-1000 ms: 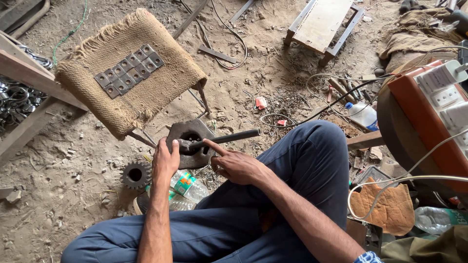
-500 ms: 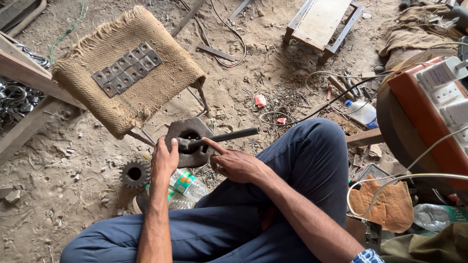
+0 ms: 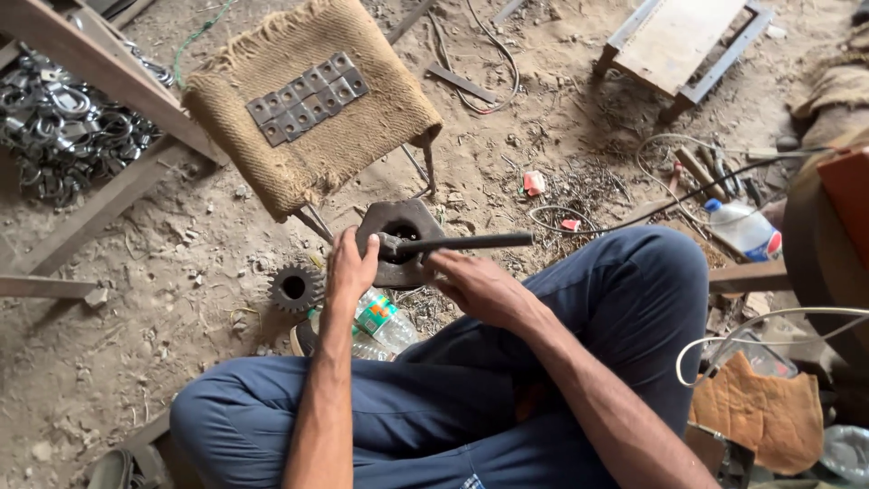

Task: The person sits on the ground and uses a hammer to strike a small metal piece placed on an anvil. They repeatedly pick up the metal piece, position it, and hammer it, occasionally placing finished pieces on a nearby chair.

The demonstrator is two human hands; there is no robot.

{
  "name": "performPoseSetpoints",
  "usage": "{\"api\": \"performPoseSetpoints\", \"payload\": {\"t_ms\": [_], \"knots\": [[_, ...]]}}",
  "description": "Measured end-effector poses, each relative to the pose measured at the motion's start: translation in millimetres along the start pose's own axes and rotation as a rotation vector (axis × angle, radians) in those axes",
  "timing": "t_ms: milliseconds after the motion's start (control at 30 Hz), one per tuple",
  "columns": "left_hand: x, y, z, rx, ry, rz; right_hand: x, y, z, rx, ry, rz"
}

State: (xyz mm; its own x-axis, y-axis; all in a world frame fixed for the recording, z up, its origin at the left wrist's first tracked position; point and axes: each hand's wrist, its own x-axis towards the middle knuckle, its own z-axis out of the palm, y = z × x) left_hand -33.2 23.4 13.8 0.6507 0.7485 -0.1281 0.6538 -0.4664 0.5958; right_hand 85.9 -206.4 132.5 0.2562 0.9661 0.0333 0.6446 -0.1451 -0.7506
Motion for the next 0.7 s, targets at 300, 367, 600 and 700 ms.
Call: {"api": "performPoseSetpoints", "payload": {"t_ms": [300,367,600,700], "knots": [[-29.3,70.0,-28.1,-0.895,-0.226,0.237,0.8,-2.7,-6.1,-0.041,0.549,0.012],[-35.9,80.9,-16.0,-0.745,-0.221,0.304,3.9,-1.0,-5.3,0.028,0.571,0.040],[-37.6,82.4,11.9,-0.734,-0.409,0.380,8.2,9.7,-6.1,-0.084,0.453,-0.047],[-28.6,72.7,16.8,-0.543,-0.322,0.351,8.9,16.3,-0.6,-0.076,0.451,-0.074]]}}
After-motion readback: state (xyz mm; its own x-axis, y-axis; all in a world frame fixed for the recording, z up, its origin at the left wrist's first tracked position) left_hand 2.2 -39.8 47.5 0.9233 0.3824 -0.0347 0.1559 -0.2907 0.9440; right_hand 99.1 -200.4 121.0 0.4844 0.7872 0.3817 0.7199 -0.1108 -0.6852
